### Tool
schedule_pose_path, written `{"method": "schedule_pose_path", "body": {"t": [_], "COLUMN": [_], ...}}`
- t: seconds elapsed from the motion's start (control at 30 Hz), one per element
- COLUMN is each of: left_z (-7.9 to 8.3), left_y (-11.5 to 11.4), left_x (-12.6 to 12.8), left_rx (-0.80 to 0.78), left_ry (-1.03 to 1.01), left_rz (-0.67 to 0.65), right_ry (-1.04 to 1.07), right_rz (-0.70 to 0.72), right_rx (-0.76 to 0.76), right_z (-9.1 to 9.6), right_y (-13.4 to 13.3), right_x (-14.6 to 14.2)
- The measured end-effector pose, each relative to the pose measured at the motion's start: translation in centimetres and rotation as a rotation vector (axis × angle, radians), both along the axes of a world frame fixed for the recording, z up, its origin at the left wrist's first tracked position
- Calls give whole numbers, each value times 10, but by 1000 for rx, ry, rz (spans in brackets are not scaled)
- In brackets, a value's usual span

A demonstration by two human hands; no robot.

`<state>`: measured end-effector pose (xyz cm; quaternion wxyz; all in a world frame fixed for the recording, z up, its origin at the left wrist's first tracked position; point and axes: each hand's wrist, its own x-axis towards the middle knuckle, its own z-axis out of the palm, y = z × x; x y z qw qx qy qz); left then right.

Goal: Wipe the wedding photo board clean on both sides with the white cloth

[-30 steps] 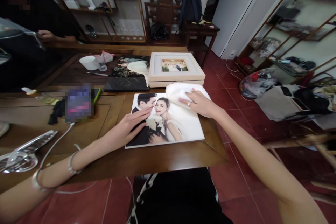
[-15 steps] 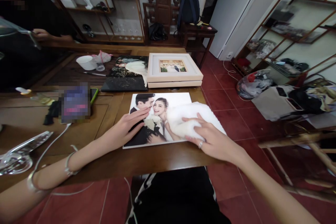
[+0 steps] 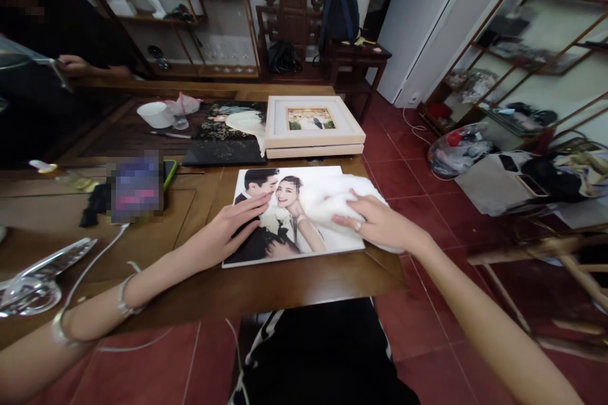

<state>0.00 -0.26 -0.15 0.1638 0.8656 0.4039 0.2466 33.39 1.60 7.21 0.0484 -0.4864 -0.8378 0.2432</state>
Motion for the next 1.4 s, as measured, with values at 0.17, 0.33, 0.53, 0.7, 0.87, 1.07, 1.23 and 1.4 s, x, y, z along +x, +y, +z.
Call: {"method": "schedule_pose_path", "body": {"t": [0.17, 0.33, 0.53, 0.7, 0.87, 1.07, 1.23, 1.4], "left_z": [-1, -1, -1, 0, 3, 5, 4, 5], "left_y": [0, 0, 1, -1, -1, -1, 0, 0], "left_x": [-1, -1, -1, 0, 1, 0, -1, 0], "left_rx": [6, 24, 33, 26, 8, -6, 13, 8], "left_ry": [7, 6, 6, 13, 23, 13, 9, 6], "left_rz": [-4, -1, -11, -1, 0, -7, -17, -17], "right_ry": [143, 211, 198, 89, 51, 70, 66, 43], "right_rz": [15, -36, -58, -9, 76, 176, 100, 54], "right_rx": [84, 156, 183, 70, -13, 16, 27, 148], "right_z": [-4, -14, -18, -8, 8, 5, 3, -4], "right_y": [54, 71, 38, -14, -67, -99, -70, -9], "right_x": [-19, -32, -29, -18, -16, -18, -22, -33]}}
